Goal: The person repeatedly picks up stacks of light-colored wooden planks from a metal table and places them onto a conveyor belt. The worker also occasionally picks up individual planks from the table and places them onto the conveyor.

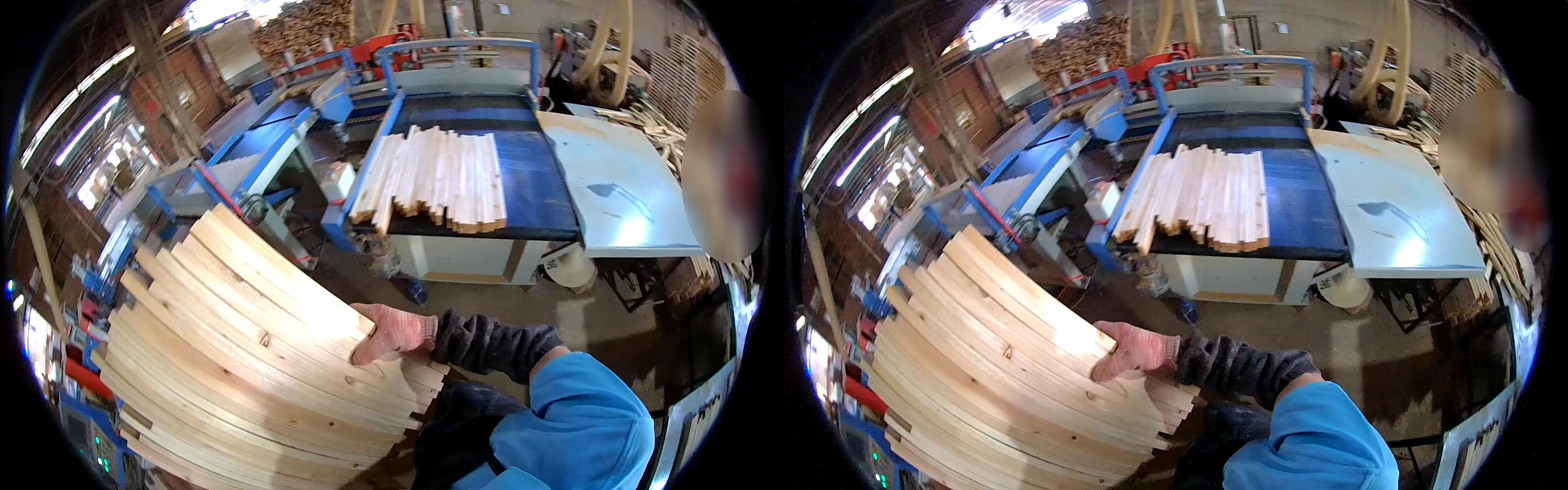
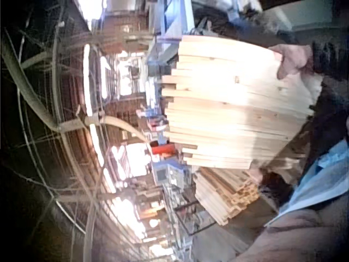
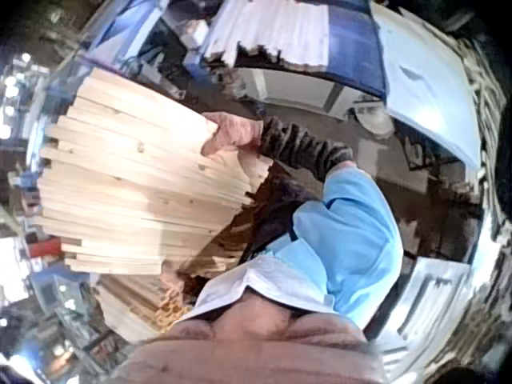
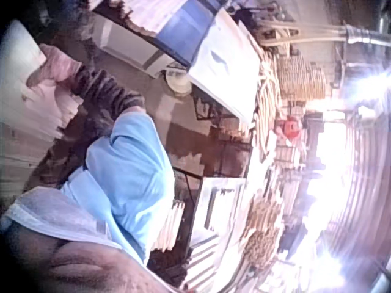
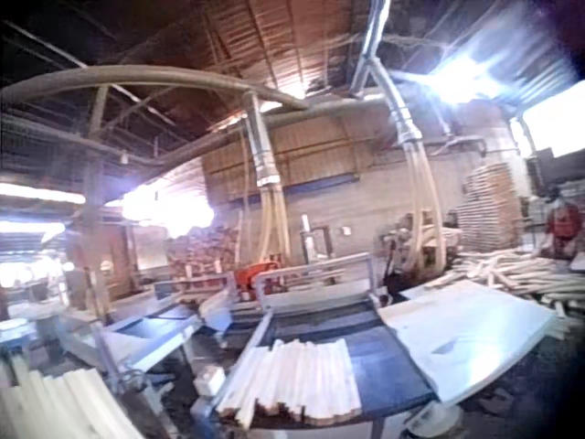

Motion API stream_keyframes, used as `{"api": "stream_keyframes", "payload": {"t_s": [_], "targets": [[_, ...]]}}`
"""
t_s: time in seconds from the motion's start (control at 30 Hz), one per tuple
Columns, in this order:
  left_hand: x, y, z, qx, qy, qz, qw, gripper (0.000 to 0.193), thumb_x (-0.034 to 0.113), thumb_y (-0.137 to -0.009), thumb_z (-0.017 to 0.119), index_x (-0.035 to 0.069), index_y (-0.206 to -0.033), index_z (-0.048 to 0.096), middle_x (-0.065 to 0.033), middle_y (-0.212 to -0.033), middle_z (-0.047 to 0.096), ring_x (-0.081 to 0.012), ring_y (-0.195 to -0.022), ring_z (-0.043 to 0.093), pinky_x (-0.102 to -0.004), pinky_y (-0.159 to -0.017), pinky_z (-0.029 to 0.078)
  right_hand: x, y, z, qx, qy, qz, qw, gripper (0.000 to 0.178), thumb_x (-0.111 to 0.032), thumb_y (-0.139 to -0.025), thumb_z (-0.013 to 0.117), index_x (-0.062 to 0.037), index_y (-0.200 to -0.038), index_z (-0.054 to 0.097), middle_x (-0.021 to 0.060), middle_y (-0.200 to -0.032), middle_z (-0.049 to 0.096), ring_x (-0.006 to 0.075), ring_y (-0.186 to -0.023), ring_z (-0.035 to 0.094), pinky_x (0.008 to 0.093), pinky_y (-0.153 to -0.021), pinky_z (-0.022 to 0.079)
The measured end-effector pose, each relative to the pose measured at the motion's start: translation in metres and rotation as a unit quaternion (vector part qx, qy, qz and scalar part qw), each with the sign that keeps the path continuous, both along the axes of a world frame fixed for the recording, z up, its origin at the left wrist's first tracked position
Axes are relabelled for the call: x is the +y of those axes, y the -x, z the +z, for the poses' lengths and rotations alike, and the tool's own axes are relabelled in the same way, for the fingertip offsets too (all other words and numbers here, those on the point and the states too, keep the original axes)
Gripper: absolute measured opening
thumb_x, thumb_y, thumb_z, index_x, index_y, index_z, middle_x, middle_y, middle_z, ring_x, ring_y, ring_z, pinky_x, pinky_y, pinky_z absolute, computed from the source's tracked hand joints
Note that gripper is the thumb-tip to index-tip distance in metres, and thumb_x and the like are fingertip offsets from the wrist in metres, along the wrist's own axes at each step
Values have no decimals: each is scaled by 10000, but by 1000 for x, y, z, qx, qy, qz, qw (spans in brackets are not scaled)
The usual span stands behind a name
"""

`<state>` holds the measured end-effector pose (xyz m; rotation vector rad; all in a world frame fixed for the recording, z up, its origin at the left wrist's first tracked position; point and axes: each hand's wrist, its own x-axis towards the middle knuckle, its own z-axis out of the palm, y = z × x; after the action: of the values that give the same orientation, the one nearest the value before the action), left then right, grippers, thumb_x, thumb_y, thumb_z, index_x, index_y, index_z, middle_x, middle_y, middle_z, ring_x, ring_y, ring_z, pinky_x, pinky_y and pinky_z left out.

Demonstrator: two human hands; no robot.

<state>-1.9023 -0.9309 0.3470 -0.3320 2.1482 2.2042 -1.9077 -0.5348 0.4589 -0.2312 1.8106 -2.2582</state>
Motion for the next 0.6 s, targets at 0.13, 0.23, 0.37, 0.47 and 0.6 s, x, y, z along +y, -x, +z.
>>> {"api": "stream_keyframes", "payload": {"t_s": [0.13, 0.23, 0.37, 0.47, 0.6], "targets": [[91, 17, 11, 21, -13, -89, 996, 354, 116, -924, 745, 14, -1261, 722, -88, -1097, 749, -211, -965, 706, -367, -855, 578, 91, -44, -31, 60, 43, -121, 990, 764, -53, -895, 892, 5, -1546, 495, 109, -1337, 718, 180, -1259, 653, 382, -1095, 544], [169, 26, 8, 33, -35, -155, 987, 359, 100, -918, 742, 12, -1265, 717, -83, -1090, 747, -207, -951, 705, -360, -843, 578, 167, -100, -15, 41, 71, -200, 976, 787, -38, -912, 870, 9, -1583, 460, 117, -1390, 702, 184, -1292, 639, 379, -1124, 522], [287, 31, 13, 63, -50, -236, 968, 366, 78, -910, 738, 10, -1269, 710, -76, -1081, 744, -201, -933, 704, -350, -828, 579, 304, -168, -44, 33, 55, -311, 948, 845, -20, -893, 875, 2, -1618, 444, 130, -1460, 672, 197, -1324, 630, 379, -1159, 492], [392, 33, 0, 69, -84, -320, 941, 373, 62, -905, 735, 8, -1272, 706, -71, -1074, 742, -196, -919, 704, -342, -816, 579, 400, -242, -36, 43, 14, -393, 918, 764, -32, -899, 846, 7, -1580, 501, 108, -1407, 705, 202, -1309, 640, 373, -1144, 494], [556, 2, 15, -33, -152, -402, 902, 404, 52, -892, 739, -15, -1289, 701, -83, -1115, 753, -200, -962, 722, -337, -844, 588, 500, -326, -46, -59, -58, -488, 869, 717, -129, -902, 841, 29, -1531, 535, 157, -1355, 722, 237, -1264, 672, 398, -1094, 541]]}}
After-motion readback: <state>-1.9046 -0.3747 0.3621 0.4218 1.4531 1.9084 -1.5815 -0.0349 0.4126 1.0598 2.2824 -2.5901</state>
